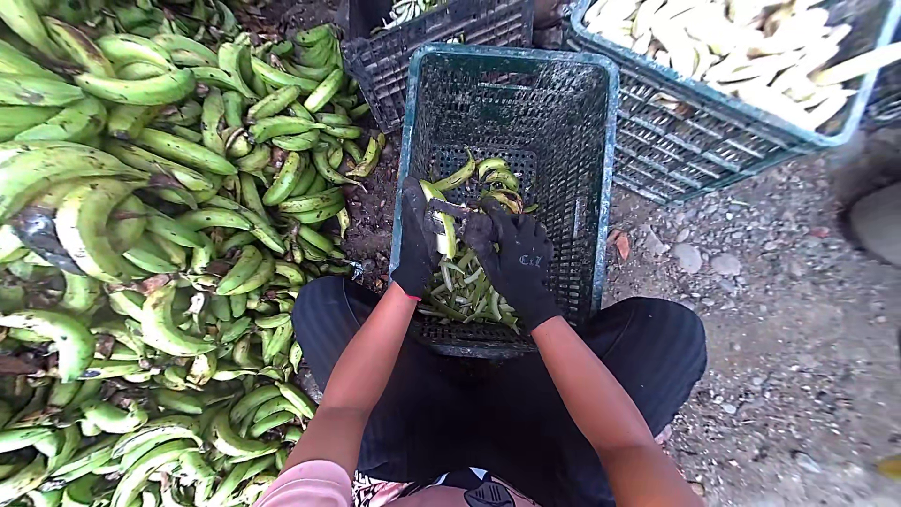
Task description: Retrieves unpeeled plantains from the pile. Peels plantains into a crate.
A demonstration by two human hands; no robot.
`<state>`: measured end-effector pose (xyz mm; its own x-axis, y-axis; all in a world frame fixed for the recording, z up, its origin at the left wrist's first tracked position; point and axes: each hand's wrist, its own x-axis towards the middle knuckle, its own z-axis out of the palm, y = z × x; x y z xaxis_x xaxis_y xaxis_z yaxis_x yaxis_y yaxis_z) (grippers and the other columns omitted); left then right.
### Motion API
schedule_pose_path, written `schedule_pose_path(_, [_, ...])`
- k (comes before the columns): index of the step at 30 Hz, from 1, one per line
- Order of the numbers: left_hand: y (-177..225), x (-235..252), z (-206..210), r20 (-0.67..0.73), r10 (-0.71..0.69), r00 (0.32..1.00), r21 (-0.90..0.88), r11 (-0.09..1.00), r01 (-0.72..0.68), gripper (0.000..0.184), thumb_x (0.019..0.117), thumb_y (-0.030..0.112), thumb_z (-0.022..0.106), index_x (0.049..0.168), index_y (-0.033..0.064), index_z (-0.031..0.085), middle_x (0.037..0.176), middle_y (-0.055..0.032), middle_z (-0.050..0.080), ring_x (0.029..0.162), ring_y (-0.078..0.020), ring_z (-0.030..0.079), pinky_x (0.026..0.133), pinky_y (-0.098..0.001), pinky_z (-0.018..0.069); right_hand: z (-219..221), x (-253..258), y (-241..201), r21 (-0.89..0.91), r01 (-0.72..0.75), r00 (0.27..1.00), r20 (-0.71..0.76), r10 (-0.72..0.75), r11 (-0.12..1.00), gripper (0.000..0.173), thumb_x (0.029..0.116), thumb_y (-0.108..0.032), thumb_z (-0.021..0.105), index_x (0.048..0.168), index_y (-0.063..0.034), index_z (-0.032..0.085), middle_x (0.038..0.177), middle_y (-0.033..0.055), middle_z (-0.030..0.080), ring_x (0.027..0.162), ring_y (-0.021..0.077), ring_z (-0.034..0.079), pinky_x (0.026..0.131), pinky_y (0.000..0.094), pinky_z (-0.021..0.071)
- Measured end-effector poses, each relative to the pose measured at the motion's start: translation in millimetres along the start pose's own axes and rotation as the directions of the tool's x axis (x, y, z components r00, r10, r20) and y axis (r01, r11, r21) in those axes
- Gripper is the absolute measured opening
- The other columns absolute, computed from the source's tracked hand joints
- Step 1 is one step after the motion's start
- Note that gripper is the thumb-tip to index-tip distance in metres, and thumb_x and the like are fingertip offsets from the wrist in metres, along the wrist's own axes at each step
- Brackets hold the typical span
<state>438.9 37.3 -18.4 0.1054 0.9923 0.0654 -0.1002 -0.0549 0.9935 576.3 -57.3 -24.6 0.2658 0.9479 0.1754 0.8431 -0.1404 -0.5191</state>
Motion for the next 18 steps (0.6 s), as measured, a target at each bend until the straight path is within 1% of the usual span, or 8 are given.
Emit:
schedule_pose_path(2, [4,3,-4,0.125,0.043,0.991,0.234,0.970,-0.072,0.057,0.1100,0.031,0.016,0.147,-0.0071,0.037,0.127,-0.0202,0.059,0.112,-0.0184,0.061,0.100,-0.0353,0.0500,2,10,1,0.037,-0.070,0.997,0.012,0.070,0.997,0.063,0.0990,-0.064,0.035,0.147,-0.0294,0.057,0.124,0.0277,0.062,0.113,0.0521,0.058,0.080,0.0691,0.0451])
schedule_pose_path(4, [4,1,-4,0.267,0.070,0.961,0.376,0.911,-0.171,0.054,0.1099,0.028,0.018,0.141,-0.0052,0.048,0.133,-0.0207,0.060,0.121,-0.0212,0.059,0.106,-0.0384,0.0473,0,18,8,0.105,-0.146,0.986,0.099,0.136,0.984,0.064,0.1014,-0.065,0.030,0.148,-0.0295,0.056,0.126,0.0254,0.063,0.115,0.0490,0.059,0.084,0.0693,0.0463])
schedule_pose_path(7, [12,-10,-6,0.441,0.077,0.894,0.377,0.888,-0.262,0.060,0.1108,0.031,0.018,0.154,-0.0070,0.034,0.160,-0.0223,0.035,0.148,-0.0191,0.035,0.124,-0.0320,0.0251,-6,19,17,0.229,-0.216,0.961,0.221,0.166,0.949,0.060,0.1038,-0.062,0.029,0.149,-0.0309,0.053,0.130,0.0222,0.062,0.118,0.0444,0.059,0.087,0.0681,0.0465])
schedule_pose_path(13, [17,-30,5,0.512,-0.056,0.857,0.434,0.878,-0.203,0.058,0.1110,0.033,0.028,0.152,-0.0066,0.038,0.155,-0.0239,0.043,0.144,-0.0232,0.044,0.120,-0.0367,0.0321,0,28,32,0.296,-0.277,0.947,0.245,0.208,0.914,0.062,0.1057,-0.060,0.025,0.144,-0.0257,0.058,0.125,0.0142,0.068,0.119,0.0354,0.063,0.091,0.0660,0.0477])
schedule_pose_path(14, [15,-29,7,0.476,-0.081,0.876,0.381,0.916,-0.122,0.058,0.1109,0.034,0.025,0.153,-0.0039,0.037,0.152,-0.0194,0.048,0.138,-0.0186,0.050,0.116,-0.0340,0.0378,1,30,32,0.308,-0.301,0.942,0.243,0.231,0.903,0.060,0.1060,-0.058,0.027,0.145,-0.0247,0.057,0.126,0.0153,0.068,0.119,0.0358,0.063,0.092,0.0656,0.0474])
schedule_pose_path(15, [12,-24,9,0.404,-0.106,0.908,0.290,0.957,-0.017,0.057,0.1103,0.036,0.022,0.151,-0.0004,0.041,0.137,-0.0139,0.061,0.119,-0.0151,0.062,0.102,-0.0324,0.0504,2,29,31,0.327,-0.300,0.947,0.216,0.238,0.896,0.058,0.1060,-0.055,0.031,0.145,-0.0217,0.057,0.124,0.0181,0.067,0.118,0.0376,0.062,0.092,0.0654,0.0470])
schedule_pose_path(16, [9,-18,11,0.319,-0.139,0.938,0.152,0.984,0.094,0.056,0.1091,0.037,0.019,0.141,0.0017,0.047,0.110,-0.0100,0.070,0.091,-0.0151,0.070,0.080,-0.0324,0.0595,4,27,29,0.324,-0.275,0.957,0.183,0.225,0.905,0.057,0.1056,-0.053,0.034,0.147,-0.0202,0.055,0.126,0.0210,0.065,0.119,0.0402,0.061,0.093,0.0655,0.0464])
schedule_pose_path(18, [10,-9,5,0.175,-0.239,0.955,-0.129,0.956,0.262,0.057,0.1103,0.044,0.015,0.120,0.0053,0.056,0.083,-0.0062,0.067,0.069,-0.0155,0.066,0.062,-0.0329,0.0588,7,19,25,0.234,-0.140,0.986,0.125,0.113,0.962,0.062,0.1027,-0.057,0.037,0.149,-0.0194,0.054,0.132,0.0248,0.061,0.123,0.0451,0.057,0.095,0.0675,0.0457])
